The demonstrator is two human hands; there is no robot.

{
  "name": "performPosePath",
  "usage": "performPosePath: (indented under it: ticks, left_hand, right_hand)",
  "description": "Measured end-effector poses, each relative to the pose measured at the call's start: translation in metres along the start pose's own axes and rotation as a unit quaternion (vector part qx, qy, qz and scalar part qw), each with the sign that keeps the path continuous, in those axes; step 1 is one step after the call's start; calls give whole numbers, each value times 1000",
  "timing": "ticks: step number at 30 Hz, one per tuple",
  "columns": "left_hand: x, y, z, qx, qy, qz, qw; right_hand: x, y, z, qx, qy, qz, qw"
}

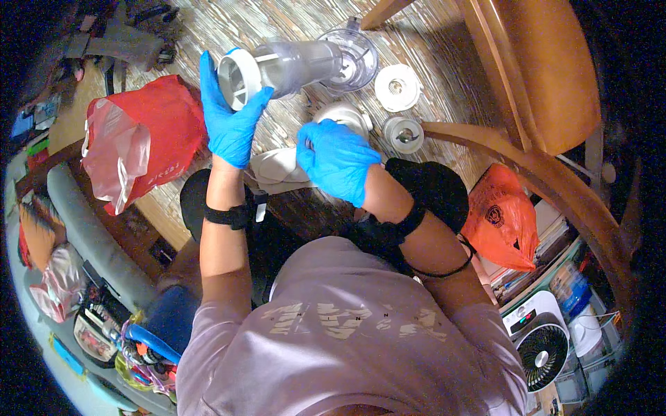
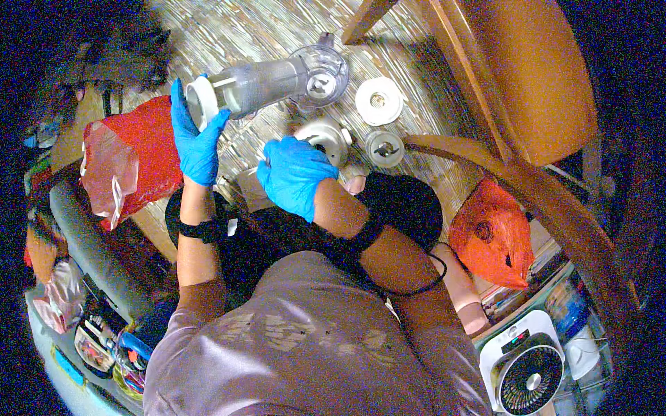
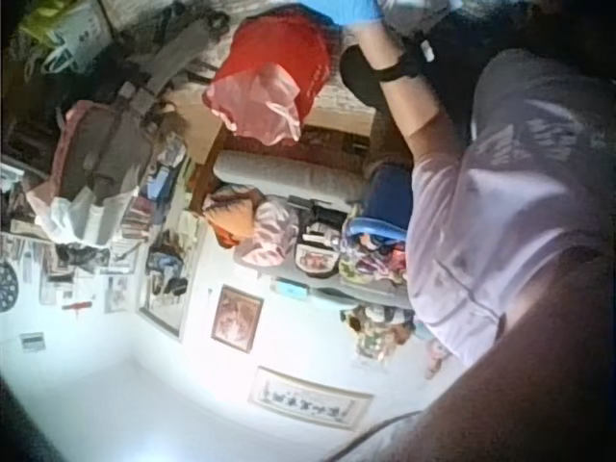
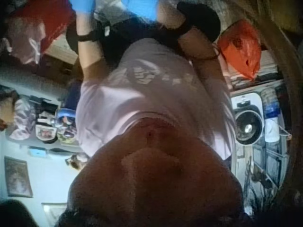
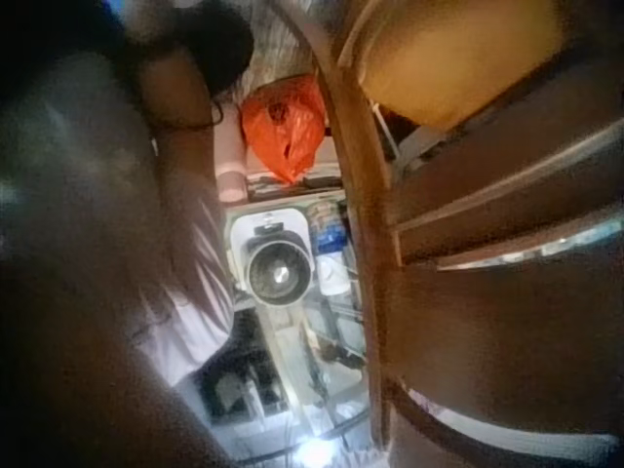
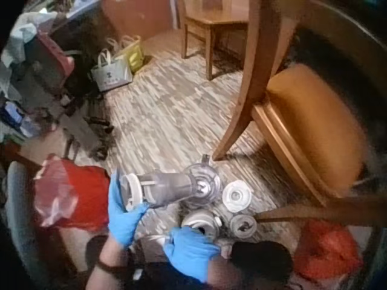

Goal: The person sits on the floor and assembles a blender by attaching the blade assembly to the jar, then screwing on the base and lid components. The person handles the jar, blade, base, and lid parts one at a time.

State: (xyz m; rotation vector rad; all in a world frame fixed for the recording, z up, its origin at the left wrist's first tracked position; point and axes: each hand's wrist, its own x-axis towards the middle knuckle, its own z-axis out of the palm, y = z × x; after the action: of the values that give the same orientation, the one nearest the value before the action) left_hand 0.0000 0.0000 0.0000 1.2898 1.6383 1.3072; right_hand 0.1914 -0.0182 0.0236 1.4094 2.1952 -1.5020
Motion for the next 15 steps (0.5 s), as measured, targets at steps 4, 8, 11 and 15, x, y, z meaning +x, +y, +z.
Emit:
performPosePath:
  ticks: [4, 8, 11, 15]
  left_hand:
    - [-4, -5, -17, -379, 33, -200, 903]
    - [-8, -13, -29, -605, 26, -246, 757]
    - [-12, -20, -31, -624, 39, -246, 740]
    - [-19, -28, -35, -606, 52, -259, 750]
  right_hand:
    - [3, 7, 14, 282, 176, -136, 933]
    - [11, 0, 16, 452, 178, -92, 870]
    - [9, -9, 2, 480, 143, -45, 865]
    - [-4, -28, -11, 366, 163, -74, 913]
